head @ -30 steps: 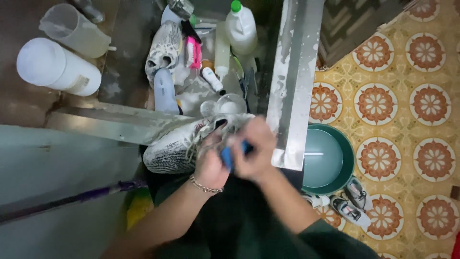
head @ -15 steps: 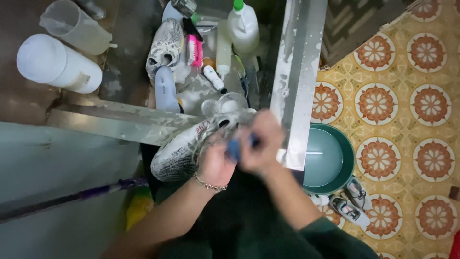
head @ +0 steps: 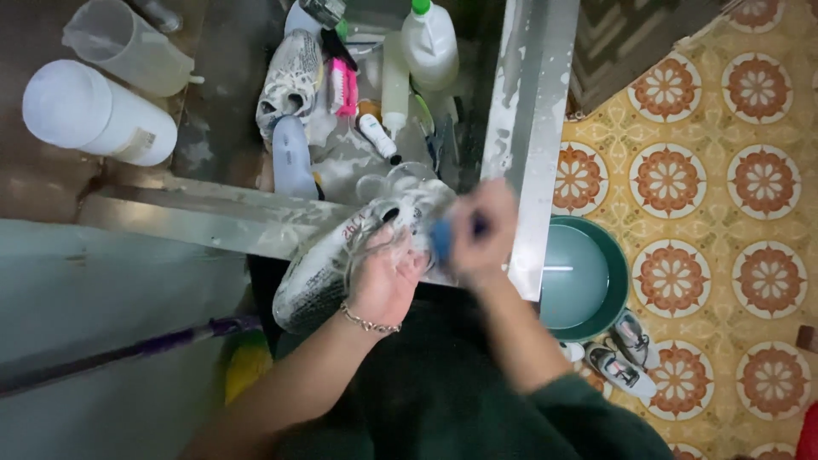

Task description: Scrubbing and rinsing a pair of white sneakers in a sink using a brush and cleaning solution.

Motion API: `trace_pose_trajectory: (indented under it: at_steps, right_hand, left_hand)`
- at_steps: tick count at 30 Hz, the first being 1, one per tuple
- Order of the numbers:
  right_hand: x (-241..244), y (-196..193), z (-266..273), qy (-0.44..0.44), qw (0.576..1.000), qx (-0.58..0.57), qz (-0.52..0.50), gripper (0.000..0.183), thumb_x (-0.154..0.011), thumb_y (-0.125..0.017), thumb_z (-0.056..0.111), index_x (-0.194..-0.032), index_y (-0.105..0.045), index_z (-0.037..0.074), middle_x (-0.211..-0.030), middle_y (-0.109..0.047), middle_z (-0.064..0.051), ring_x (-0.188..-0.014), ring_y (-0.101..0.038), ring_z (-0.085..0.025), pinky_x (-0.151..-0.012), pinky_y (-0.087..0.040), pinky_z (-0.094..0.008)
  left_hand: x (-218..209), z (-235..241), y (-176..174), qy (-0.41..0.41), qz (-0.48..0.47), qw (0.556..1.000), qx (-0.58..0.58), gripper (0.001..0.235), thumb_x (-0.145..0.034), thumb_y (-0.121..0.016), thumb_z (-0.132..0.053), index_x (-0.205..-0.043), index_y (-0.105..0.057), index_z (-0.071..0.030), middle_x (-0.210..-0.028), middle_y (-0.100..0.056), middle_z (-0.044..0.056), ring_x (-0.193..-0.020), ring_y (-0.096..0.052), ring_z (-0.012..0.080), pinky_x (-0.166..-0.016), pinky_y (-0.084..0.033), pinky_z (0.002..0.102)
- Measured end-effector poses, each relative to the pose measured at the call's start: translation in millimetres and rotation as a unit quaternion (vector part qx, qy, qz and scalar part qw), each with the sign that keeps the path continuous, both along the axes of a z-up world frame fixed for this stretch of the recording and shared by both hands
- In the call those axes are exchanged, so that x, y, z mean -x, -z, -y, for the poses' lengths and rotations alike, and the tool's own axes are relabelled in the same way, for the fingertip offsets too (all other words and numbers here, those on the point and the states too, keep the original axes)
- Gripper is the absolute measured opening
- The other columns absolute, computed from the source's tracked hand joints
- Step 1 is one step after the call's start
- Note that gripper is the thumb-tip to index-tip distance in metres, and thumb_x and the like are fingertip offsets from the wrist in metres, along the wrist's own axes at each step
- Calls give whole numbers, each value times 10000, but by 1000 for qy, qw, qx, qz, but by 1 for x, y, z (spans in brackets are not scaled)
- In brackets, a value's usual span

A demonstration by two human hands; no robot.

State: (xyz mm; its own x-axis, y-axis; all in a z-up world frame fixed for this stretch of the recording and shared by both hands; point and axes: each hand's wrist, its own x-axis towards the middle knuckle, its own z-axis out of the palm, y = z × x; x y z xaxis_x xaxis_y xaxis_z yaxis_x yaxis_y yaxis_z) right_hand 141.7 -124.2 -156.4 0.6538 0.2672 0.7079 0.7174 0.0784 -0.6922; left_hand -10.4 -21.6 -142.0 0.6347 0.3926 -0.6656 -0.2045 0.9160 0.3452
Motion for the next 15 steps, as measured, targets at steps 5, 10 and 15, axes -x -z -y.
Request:
trace_pose_trajectory:
  at_steps: [5,10,15]
  right_hand:
    - [4,0,-1,-5,999,-40,18,343,-1116,-763,108,-794,-647,96,-768,-574,-127,-681,-518,-365,-763,-464,-486]
    - [39,-5,-18,-32,999,-40,13,368,-1111,-775,241,-784,-682,100,-749,-532,-116,-657,-494,-358,-727,-428,-510]
    - [-9,7,-20,-23,998,-31,43,338,-1107,-779,113,-814,-624,51,-739,-573,-153,-622,-515,-406,-688,-439,-548]
  left_hand:
    - [9,-12,49,-13,-48,999,20,179,-1119,-835,67,-1176,-707,-44,-955,-701,59,-892,-717,261,-1089,-692,562]
    - [-9,-8,-11,-15,-84,996,22,152,-1126,-875,-126,-1179,-743,-181,-1013,-693,10,-868,-663,194,-1050,-691,467]
    - [9,-12,14,-31,-57,998,20,197,-1073,-898,18,-1128,-757,-108,-955,-783,37,-737,-607,198,-962,-693,478]
